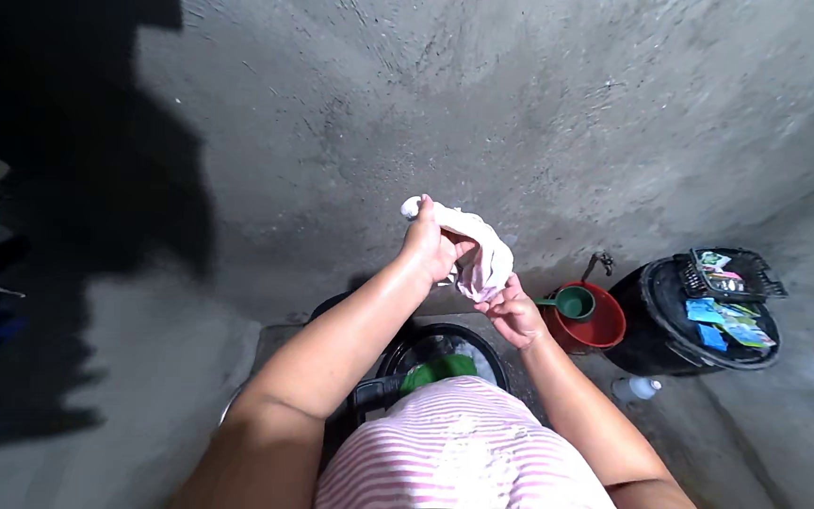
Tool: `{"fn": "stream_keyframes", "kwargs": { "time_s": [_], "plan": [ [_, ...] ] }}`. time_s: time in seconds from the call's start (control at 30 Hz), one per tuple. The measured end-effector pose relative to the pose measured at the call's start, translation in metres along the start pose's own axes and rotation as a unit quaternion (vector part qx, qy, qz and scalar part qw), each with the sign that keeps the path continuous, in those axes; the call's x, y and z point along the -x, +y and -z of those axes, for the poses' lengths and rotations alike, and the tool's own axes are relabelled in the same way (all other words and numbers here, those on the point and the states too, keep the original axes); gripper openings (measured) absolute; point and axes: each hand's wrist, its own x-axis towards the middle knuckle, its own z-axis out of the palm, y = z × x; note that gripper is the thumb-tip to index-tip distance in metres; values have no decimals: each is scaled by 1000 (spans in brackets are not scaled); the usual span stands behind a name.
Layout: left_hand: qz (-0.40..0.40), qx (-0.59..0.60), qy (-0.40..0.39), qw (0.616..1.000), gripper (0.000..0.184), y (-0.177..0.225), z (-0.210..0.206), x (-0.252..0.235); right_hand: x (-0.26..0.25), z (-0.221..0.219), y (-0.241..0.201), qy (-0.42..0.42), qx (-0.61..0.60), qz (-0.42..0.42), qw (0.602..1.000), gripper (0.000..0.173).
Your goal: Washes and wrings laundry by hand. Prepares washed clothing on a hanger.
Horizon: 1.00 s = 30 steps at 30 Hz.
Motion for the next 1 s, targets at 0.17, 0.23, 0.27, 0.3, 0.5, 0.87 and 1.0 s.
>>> {"fn": "stream_keyframes", "kwargs": {
  "time_s": [0.17, 0.23, 0.27, 0.3, 0.5, 0.87, 1.0],
  "plan": [
    [20, 83, 50, 995, 72, 7, 3, -16, -8, -38, 7, 63, 251, 61, 964, 76],
    [35, 61, 48, 996, 70, 8, 11, -26, -17, -51, -1, 99, 212, 124, 964, 59],
    [42, 34, 41, 998, 69, 7, 17, -31, -22, -59, -9, 102, 177, 141, 969, 54],
    [50, 2, 32, 998, 67, 7, 25, -37, -26, -68, -19, 103, 137, 143, 975, 49],
    [41, -104, 34, 993, 61, -5, 63, -36, -53, -106, -61, 199, 21, 59, 978, 21],
    [-533, -424, -20, 732, 5, -85, 83, -33, -27, -176, -86, 187, 18, 109, 976, 11],
    [-306, -552, 38, 775, 37, -73, 57, -48, 0, -202, -102, 120, -20, 163, 979, 8]
  ]
}}
